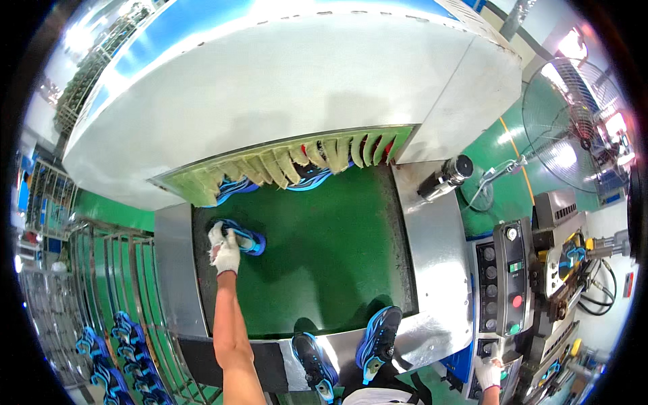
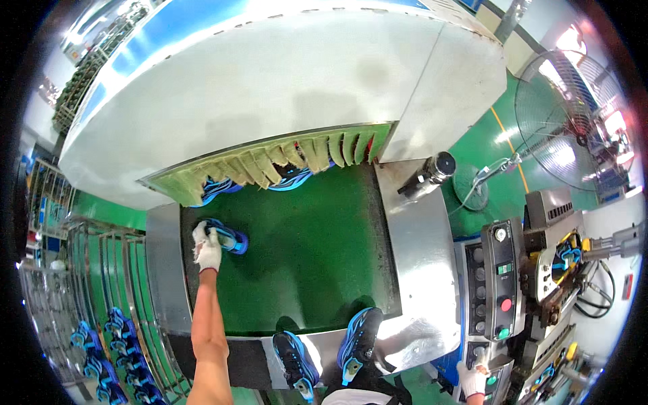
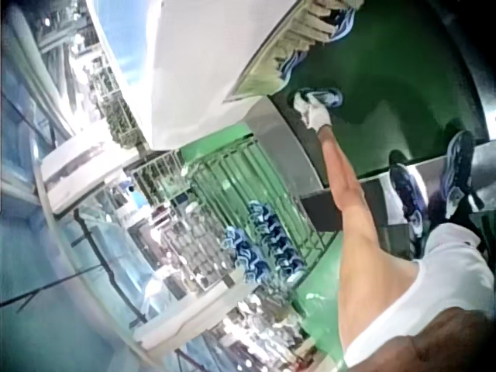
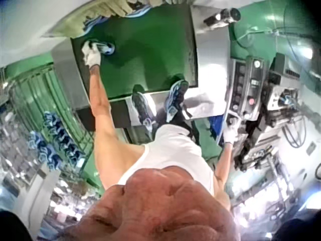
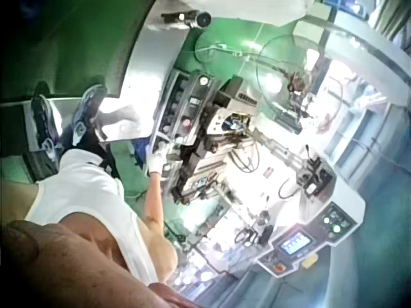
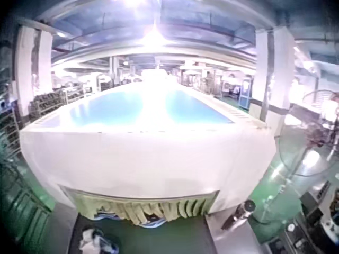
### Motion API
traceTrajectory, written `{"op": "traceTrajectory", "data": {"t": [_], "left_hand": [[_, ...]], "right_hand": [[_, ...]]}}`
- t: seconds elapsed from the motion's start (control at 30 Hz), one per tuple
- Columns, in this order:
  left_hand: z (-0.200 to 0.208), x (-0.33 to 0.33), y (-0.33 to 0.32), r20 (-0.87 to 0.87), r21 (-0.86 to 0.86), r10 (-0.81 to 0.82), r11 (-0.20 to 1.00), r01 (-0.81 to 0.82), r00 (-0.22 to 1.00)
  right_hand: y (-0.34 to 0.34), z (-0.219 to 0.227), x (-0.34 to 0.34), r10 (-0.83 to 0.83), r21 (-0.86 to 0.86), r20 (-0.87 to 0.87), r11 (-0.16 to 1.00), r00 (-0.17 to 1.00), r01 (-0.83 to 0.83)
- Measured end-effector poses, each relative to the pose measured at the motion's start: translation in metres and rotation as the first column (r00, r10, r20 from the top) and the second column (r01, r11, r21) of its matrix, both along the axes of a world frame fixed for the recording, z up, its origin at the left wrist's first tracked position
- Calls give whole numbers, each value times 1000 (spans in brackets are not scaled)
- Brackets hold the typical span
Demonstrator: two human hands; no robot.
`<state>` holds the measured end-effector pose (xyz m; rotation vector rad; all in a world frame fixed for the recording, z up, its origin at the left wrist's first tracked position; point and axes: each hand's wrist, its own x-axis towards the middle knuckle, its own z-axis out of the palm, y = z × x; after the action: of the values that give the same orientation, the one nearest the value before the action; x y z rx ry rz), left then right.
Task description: The person walks to a workstation, retrieves shoes from a conveyor, mounts them onto the molds of a shoe pressing machine, presses buttons to operate the machine, and removes the shoes.
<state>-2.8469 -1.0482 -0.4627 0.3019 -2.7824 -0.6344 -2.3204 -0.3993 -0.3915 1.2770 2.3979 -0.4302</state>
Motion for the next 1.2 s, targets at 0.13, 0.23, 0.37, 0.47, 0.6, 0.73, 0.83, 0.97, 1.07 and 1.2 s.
{"op": "traceTrajectory", "data": {"t": [0.13, 0.23, 0.37, 0.47, 0.6, 0.73, 0.83, 0.97, 1.07, 1.2], "left_hand": [[5, 14, 1, -71, -37, -97, 995, 95, 993], [28, 57, 51, -22, 44, -236, 971, 237, 971], [99, 134, 213, -136, 246, -582, 764, 596, 802], [165, 210, 345, -63, 310, -867, 455, 835, 495], [214, 307, 508, -259, 340, -966, -76, 937, 16], [272, 402, 641, -322, 352, -846, -524, 776, -425], [322, 494, 729, -513, 220, -664, -715, 664, -544], [307, 589, 821, -432, 639, -808, -587, 497, -400], [248, 677, 922, -226, 675, -834, -507, 537, -503], [195, 783, 1038, 103, 476, -898, -333, 814, -427]], "right_hand": [[-44, -10, -12, 107, -158, 35, 982, 994, -100], [-92, 32, -70, -23, -334, -228, 941, 973, -56], [-117, 42, -86, 45, -442, -392, 867, 919, -231], [-126, 98, -132, 294, -271, -563, 817, 773, -508], [-54, 66, -90, 89, -38, -819, 977, 568, -208], [41, 164, 52, -516, -569, -734, 822, 442, 13], [51, 149, 190, -808, -740, -582, 573, 91, 352], [48, 182, 276, -649, -835, -506, 533, -568, 135], [35, 156, 334, -570, -923, -365, 325, -736, 206], [13, 133, 379, -435, -917, -396, 135, -809, 376]]}}
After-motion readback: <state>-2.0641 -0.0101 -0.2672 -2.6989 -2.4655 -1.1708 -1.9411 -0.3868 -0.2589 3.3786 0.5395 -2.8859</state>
